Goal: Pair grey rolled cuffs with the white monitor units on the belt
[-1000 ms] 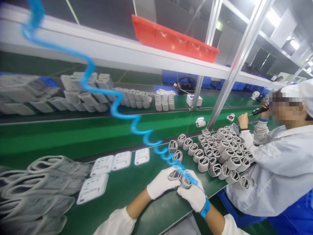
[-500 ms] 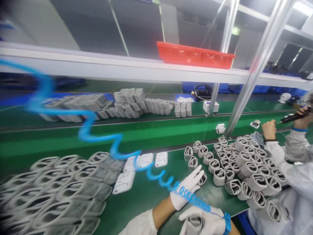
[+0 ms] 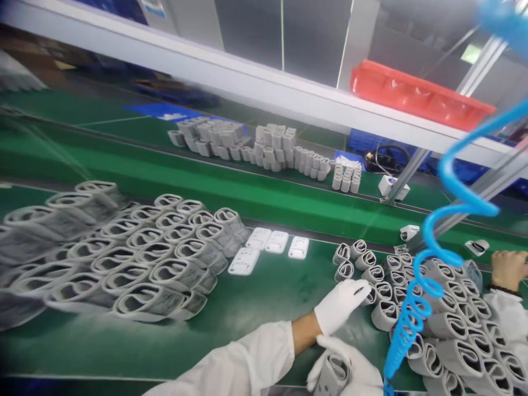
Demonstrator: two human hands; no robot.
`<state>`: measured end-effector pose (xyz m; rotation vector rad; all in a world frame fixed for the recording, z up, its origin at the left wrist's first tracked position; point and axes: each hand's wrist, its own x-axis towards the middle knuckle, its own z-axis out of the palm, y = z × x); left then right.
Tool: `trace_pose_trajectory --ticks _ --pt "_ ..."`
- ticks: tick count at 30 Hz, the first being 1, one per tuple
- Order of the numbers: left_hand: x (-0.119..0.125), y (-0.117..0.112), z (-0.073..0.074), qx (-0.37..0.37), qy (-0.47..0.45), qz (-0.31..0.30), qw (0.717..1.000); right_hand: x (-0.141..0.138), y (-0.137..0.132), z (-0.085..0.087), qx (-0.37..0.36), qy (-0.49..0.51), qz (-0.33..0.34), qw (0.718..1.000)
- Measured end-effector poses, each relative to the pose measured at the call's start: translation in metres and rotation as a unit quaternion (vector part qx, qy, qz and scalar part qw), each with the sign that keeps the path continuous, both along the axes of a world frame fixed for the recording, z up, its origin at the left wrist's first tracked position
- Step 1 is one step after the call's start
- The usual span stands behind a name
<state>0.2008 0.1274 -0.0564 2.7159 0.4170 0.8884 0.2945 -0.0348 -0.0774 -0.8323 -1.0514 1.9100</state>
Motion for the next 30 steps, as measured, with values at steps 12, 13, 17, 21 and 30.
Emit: trace_pose_trajectory --ticks 12,13,17,21,30 --pt "-0.059 0.024 0.004 0.011 -0.046 -0.099 0.994 -0.019 0.003 0.025 0.013 0.093 -0.184 0.978" --pt "-0.068 0.028 0.005 0.021 -0.032 -0.096 0.995 -0.022 0.009 0.032 0.017 0.086 -0.203 0.975" --pt "-0.102 0.052 0.009 -0.028 0.003 -0.023 0.999 -0.034 0.039 0.054 0.028 0.079 -0.209 0.974" --pt "-0.123 0.086 0.010 -0.127 -0.062 0.208 0.968 -0.049 0.081 0.066 0.030 0.085 -0.157 0.983" --pt "-0.115 0.119 -0.010 -0.227 -0.043 0.342 0.911 -0.067 0.161 0.046 0.014 0.072 -0.187 0.980"
